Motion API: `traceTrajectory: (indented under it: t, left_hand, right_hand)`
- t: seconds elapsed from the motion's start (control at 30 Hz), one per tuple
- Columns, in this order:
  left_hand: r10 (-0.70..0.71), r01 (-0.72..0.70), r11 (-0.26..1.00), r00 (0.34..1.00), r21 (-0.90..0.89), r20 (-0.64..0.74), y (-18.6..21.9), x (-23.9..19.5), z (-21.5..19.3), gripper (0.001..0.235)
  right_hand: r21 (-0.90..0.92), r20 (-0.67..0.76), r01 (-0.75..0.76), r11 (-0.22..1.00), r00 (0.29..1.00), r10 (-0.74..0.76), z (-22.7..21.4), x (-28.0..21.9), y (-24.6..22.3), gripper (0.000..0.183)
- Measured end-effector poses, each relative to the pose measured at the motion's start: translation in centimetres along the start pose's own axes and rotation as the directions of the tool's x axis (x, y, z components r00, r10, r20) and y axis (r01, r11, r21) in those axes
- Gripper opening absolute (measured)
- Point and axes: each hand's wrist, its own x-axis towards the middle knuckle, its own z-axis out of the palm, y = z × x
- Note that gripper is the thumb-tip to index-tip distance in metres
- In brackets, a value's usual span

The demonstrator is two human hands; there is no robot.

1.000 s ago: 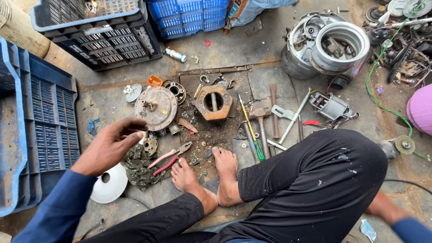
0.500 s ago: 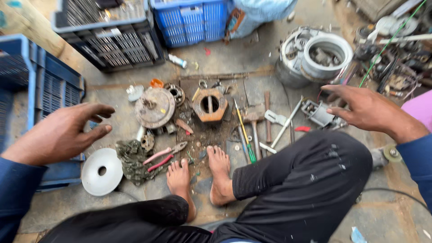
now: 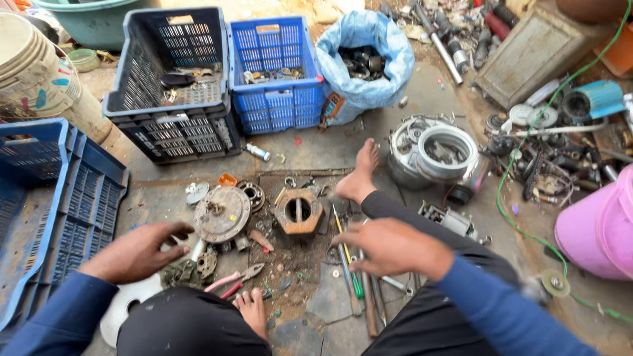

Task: The person uses an angle grinder to cut a metal component held by pliers, then uses a hammer and chisel to separate parts. They also use pliers to remove a small ring from a cylindrical metal piece.

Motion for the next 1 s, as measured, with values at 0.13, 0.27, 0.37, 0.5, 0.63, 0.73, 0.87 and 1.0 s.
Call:
traceTrajectory:
  t: [0.13, 0.27, 0.37, 0.5, 0.63, 0.73, 0.87, 1.0]
  left_hand:
    - [-0.005, 0.006, 0.998, 1.0, -0.059, 0.019, -1.9, 1.8, 3.5, 0.041]
    - [-0.185, 0.185, 0.983, 0.983, -0.018, 0.014, -4.4, 3.5, 7.1, 0.041]
    - [-0.27, 0.234, 0.959, 0.924, -0.16, -0.272, -6.3, 4.9, 10.3, 0.045]
    - [-0.362, 0.13, 0.905, 0.735, -0.404, -0.573, -8.2, 8.4, 14.3, 0.029]
    - [-0.39, 0.101, 0.895, 0.648, -0.434, -0.654, -8.4, 11.9, 16.7, 0.033]
    - [-0.431, 0.152, 0.884, 0.634, -0.443, -0.642, -8.5, 13.6, 17.3, 0.044]
    - [-0.434, 0.141, 0.88, 0.623, -0.453, -0.65, -9.5, 15.8, 17.2, 0.055]
    - [-0.399, 0.064, 0.877, 0.649, -0.477, -0.648, -12.2, 17.0, 17.0, 0.046]
  right_hand:
    - [0.11, -0.023, 0.244, 0.964, 0.97, -0.242, 5.1, 5.6, 2.7, 0.06]
    - [0.124, 0.181, 0.061, 0.99, 0.98, -0.083, 10.0, 9.4, 5.4, 0.06]
    - [0.196, 0.228, 0.063, 0.979, 0.968, -0.108, 12.2, 11.0, 7.4, 0.06]
    - [0.213, 0.246, 0.053, 0.976, 0.963, -0.106, 14.4, 12.2, 9.6, 0.055]
    - [0.138, 0.356, -0.023, 0.99, 0.934, -0.027, 15.9, 14.1, 10.8, 0.065]
    - [0.101, 0.434, -0.048, 0.994, 0.901, -0.001, 17.0, 16.0, 10.9, 0.062]
    - [0.04, 0.522, -0.079, 0.996, 0.852, 0.047, 18.6, 17.5, 11.1, 0.071]
    - [0.058, 0.566, -0.063, 0.996, 0.824, 0.019, 20.7, 18.1, 12.5, 0.076]
